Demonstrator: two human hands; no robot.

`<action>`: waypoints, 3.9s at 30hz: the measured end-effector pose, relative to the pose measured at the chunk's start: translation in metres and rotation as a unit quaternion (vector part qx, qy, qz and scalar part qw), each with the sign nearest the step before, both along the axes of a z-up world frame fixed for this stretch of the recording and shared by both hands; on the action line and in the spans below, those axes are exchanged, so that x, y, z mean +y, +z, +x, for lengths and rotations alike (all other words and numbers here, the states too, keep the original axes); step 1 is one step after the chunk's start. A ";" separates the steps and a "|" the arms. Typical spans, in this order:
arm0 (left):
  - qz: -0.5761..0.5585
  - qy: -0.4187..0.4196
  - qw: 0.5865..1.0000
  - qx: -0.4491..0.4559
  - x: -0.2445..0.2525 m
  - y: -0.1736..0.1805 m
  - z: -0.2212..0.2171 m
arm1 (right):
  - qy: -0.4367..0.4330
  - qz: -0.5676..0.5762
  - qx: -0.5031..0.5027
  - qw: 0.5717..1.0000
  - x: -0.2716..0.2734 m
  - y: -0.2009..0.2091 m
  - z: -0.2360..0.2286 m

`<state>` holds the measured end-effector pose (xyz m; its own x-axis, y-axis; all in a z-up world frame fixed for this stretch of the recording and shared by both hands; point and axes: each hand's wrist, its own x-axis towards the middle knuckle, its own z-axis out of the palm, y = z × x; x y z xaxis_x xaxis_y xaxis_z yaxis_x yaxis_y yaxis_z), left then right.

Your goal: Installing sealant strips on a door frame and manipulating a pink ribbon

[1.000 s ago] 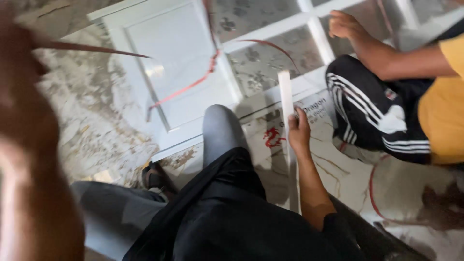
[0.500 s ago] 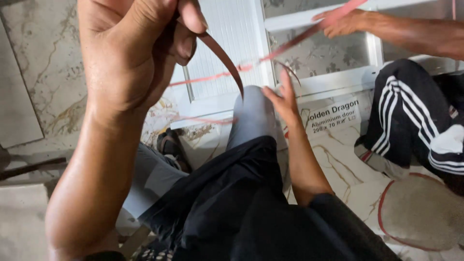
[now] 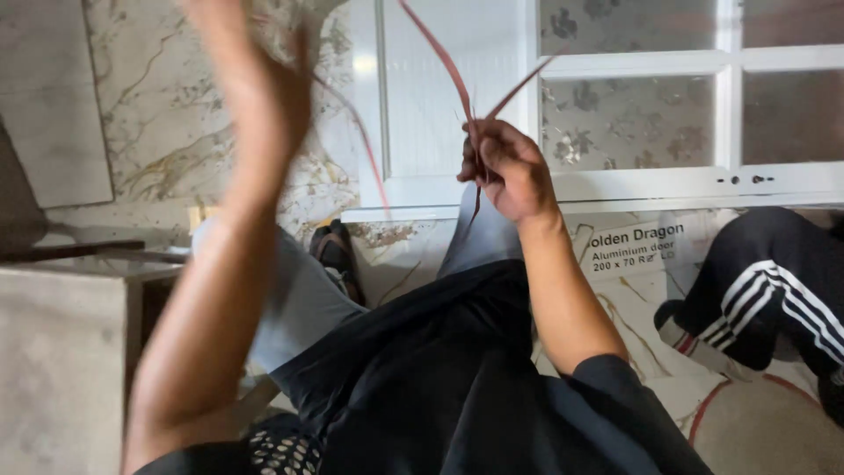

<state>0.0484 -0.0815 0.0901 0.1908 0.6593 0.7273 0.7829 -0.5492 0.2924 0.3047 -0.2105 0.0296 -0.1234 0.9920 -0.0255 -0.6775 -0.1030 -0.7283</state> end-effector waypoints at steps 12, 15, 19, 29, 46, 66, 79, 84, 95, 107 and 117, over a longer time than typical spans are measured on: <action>-0.548 -0.232 0.649 -0.475 -0.075 -0.041 0.053 | -0.196 0.158 -0.525 0.813 0.038 0.051 -0.046; -0.569 -0.261 0.595 -0.504 -0.079 -0.026 0.045 | -0.230 0.465 -0.650 0.555 0.059 0.062 -0.033; -0.538 -0.286 0.506 -0.611 -0.084 -0.032 0.040 | -0.117 0.480 -0.779 0.386 0.083 0.055 -0.001; -0.497 -0.254 0.612 -0.560 -0.090 -0.025 0.042 | -0.084 0.451 -0.661 0.594 0.075 0.060 -0.034; -0.438 -0.190 0.722 -0.501 -0.093 -0.026 0.047 | -0.122 0.264 -0.545 0.786 0.036 0.060 -0.073; -0.638 -0.299 0.506 -0.497 -0.091 -0.040 0.045 | 0.099 0.250 -0.500 0.824 0.037 0.037 -0.029; -0.551 -0.073 0.667 -0.496 -0.085 -0.080 0.056 | 0.078 0.311 -0.581 0.748 0.025 -0.006 -0.040; -0.448 -0.053 0.779 -0.435 -0.077 -0.081 0.058 | 0.055 0.383 -0.626 0.677 0.020 -0.001 -0.049; -0.438 -0.047 0.594 -0.673 -0.044 -0.070 0.022 | 0.345 0.376 -0.528 0.679 -0.021 0.055 -0.033; -0.426 -0.244 0.568 -0.661 -0.066 -0.056 0.038 | 0.057 0.010 -0.445 0.894 0.013 0.043 -0.060; -0.368 -0.105 0.660 -0.647 -0.057 -0.051 -0.007 | 0.102 0.058 -0.698 0.706 0.036 0.043 0.055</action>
